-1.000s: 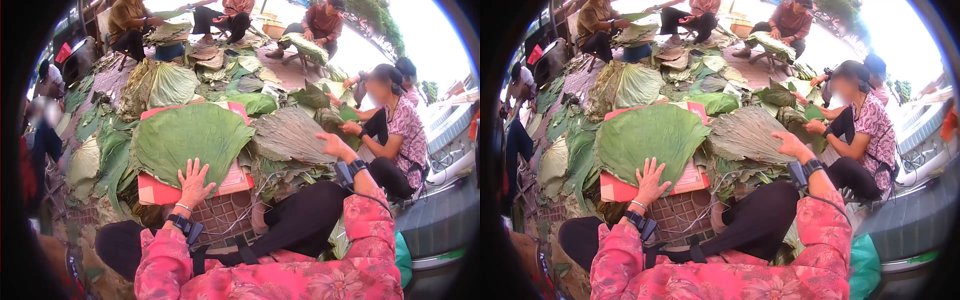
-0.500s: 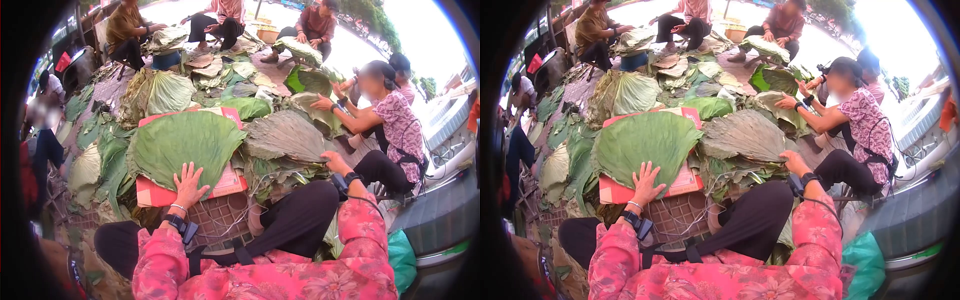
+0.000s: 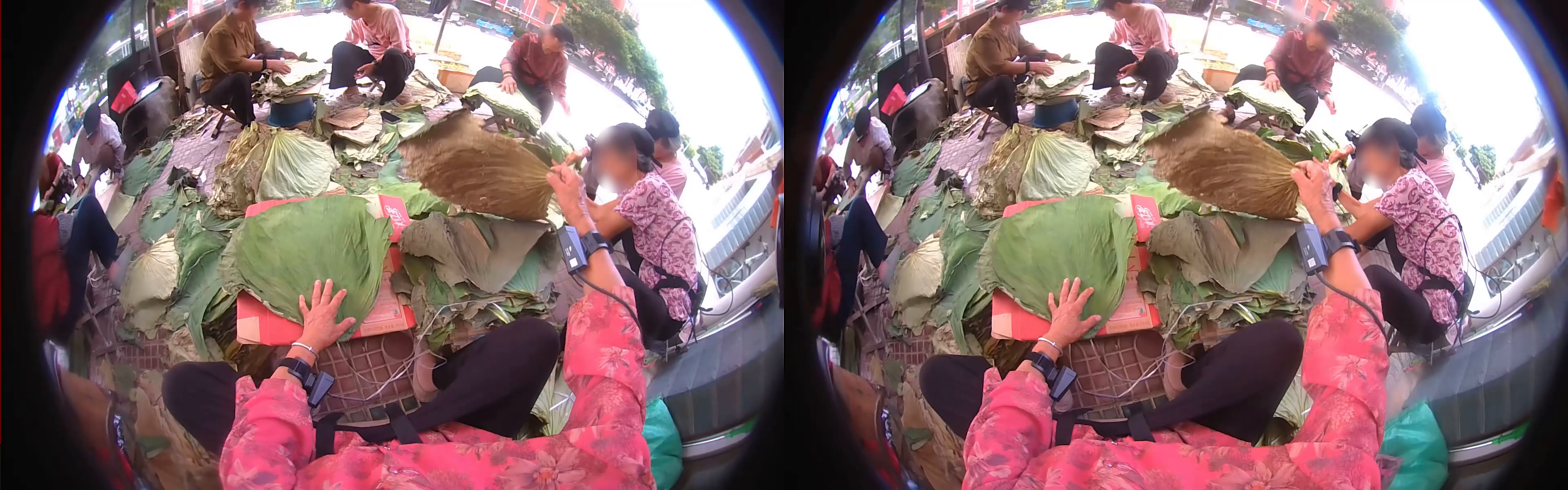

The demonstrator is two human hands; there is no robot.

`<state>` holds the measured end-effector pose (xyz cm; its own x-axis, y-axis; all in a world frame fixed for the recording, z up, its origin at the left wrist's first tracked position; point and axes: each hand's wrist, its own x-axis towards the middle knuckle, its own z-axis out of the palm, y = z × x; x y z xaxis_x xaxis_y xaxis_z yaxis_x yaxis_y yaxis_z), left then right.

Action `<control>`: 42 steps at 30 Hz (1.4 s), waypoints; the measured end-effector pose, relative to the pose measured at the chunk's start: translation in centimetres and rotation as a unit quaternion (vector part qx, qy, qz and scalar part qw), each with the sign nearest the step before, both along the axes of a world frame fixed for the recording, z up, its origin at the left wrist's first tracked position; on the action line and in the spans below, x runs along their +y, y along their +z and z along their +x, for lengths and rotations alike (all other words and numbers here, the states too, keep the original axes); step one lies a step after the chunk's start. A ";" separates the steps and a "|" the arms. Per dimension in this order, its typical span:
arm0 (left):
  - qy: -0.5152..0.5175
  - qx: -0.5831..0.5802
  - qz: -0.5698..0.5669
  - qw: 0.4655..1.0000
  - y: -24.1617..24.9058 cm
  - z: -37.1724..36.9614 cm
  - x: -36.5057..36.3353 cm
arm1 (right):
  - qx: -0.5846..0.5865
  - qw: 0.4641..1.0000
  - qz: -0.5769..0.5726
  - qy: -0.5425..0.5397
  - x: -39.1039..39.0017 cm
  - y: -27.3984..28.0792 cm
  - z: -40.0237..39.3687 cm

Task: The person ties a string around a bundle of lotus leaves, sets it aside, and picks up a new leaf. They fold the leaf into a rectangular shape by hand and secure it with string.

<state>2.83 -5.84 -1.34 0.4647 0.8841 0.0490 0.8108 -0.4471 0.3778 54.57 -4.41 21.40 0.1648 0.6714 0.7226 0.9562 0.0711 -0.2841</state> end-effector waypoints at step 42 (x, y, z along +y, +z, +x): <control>0.333 -0.749 -0.039 0.572 -1.4 -8.0 4.9 | -0.031 0.899 -0.169 0.402 -5.1 -21.6 -36.1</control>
<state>-5.15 -0.90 -2.75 -0.4879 0.8671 -0.1005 -0.4675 -0.1623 0.8690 18.43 -9.47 -0.18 -0.5062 0.7384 0.4455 0.6488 0.6664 -0.3673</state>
